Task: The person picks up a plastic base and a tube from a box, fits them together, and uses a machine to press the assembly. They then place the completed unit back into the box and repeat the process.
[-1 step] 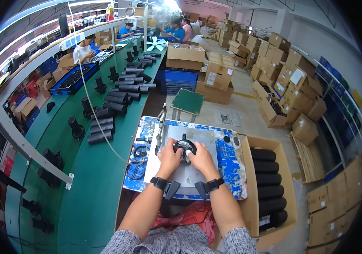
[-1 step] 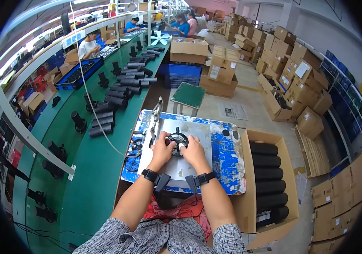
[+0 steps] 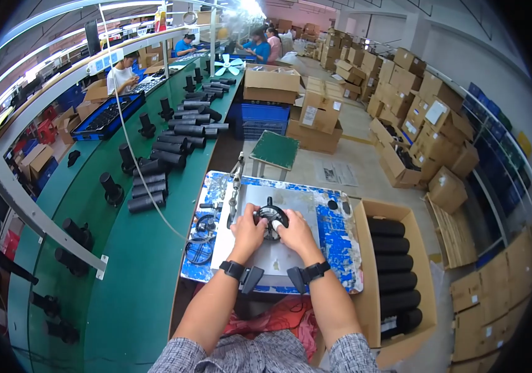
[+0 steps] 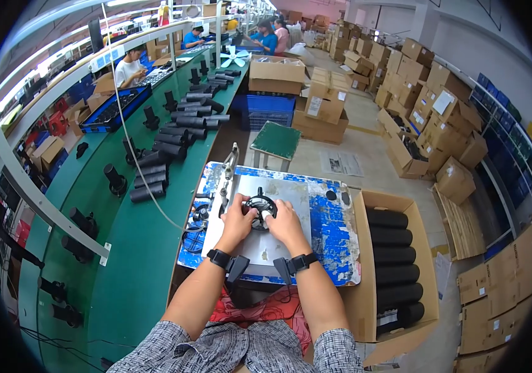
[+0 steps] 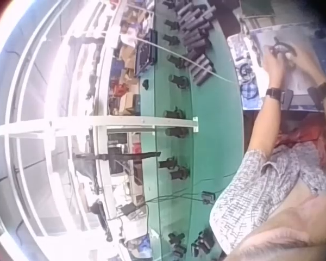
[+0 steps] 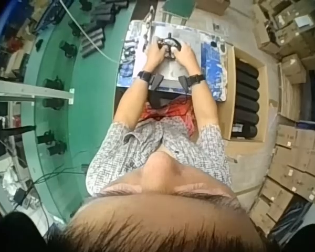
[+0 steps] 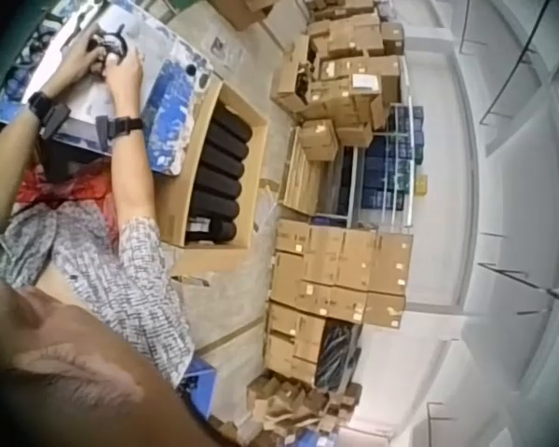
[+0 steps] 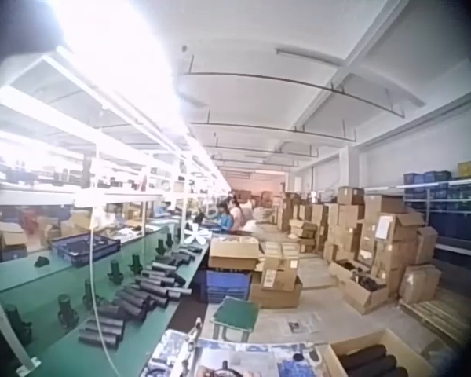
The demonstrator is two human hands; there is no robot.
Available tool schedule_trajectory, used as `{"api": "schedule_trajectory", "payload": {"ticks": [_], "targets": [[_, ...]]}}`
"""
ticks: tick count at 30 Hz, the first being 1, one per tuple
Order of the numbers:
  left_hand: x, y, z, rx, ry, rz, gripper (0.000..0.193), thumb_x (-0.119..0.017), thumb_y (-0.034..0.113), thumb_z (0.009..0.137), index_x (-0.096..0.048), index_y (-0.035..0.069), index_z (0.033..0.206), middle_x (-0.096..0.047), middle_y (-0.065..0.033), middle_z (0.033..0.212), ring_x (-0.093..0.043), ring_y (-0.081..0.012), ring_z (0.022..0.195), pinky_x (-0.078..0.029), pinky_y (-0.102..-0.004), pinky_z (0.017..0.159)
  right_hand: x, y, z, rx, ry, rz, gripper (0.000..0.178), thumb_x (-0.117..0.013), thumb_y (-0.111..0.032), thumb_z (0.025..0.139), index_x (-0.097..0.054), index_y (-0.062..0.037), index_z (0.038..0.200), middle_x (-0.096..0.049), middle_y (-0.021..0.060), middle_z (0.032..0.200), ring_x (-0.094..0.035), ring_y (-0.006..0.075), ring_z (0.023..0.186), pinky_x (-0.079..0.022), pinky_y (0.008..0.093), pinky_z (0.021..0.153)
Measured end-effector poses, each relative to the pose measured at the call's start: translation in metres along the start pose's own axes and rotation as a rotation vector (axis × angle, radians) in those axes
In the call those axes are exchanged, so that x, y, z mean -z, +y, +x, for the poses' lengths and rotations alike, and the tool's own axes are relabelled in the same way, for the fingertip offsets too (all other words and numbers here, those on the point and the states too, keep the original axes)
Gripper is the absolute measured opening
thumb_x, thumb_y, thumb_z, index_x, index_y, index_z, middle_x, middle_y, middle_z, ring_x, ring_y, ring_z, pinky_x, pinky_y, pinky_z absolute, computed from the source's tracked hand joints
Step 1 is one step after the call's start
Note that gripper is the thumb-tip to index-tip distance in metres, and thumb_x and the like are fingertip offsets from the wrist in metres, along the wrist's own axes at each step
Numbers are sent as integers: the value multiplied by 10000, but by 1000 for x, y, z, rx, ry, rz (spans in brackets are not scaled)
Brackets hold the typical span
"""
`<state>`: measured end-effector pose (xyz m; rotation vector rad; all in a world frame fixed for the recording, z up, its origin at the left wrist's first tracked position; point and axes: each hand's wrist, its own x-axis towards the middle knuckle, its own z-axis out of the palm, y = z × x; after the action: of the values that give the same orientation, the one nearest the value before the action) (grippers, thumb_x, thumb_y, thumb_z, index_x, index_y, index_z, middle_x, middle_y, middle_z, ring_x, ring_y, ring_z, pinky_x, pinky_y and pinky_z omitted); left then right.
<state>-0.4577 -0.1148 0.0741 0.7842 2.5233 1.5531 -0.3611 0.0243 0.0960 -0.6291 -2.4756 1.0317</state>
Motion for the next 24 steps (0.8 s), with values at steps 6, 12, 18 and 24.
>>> {"api": "schedule_trajectory", "payload": {"ticks": [6,12,18,24], "targets": [[-7,-2,-3,-59,36,3,396,-732,224,916,-582,168,1278,-731,-68,964,-662,-328,1012,-366,-506,895,2,-4,-4,-22,34,-58,513,-764,-240,834,-610,2,1259,-655,242,1220,-668,430,1120,-556,514,951],[-5,-5,-1,-67,12,-14,396,-728,215,925,-574,169,1287,-725,-63,971,-654,-318,1020,-355,-501,906,1,-25,-5,-27,91,-213,558,-793,-229,794,-576,1,1253,-643,247,1251,-650,442,1152,-548,511,977],[-7,-2,0,-35,7,46,385,-726,215,929,-579,169,1282,-724,-54,963,-658,-312,1006,-358,-500,901,-5,-28,-9,-24,100,-200,574,-796,-219,783,-533,-9,1248,-637,259,1255,-645,460,1147,-543,521,981],[-7,-1,-1,-23,23,25,377,-730,209,925,-588,171,1273,-726,-48,951,-657,-306,1015,-358,-503,904,-6,-22,-8,-1,113,-193,564,-793,-215,785,-527,-17,1241,-631,265,1259,-646,470,1135,-547,531,971]]}}
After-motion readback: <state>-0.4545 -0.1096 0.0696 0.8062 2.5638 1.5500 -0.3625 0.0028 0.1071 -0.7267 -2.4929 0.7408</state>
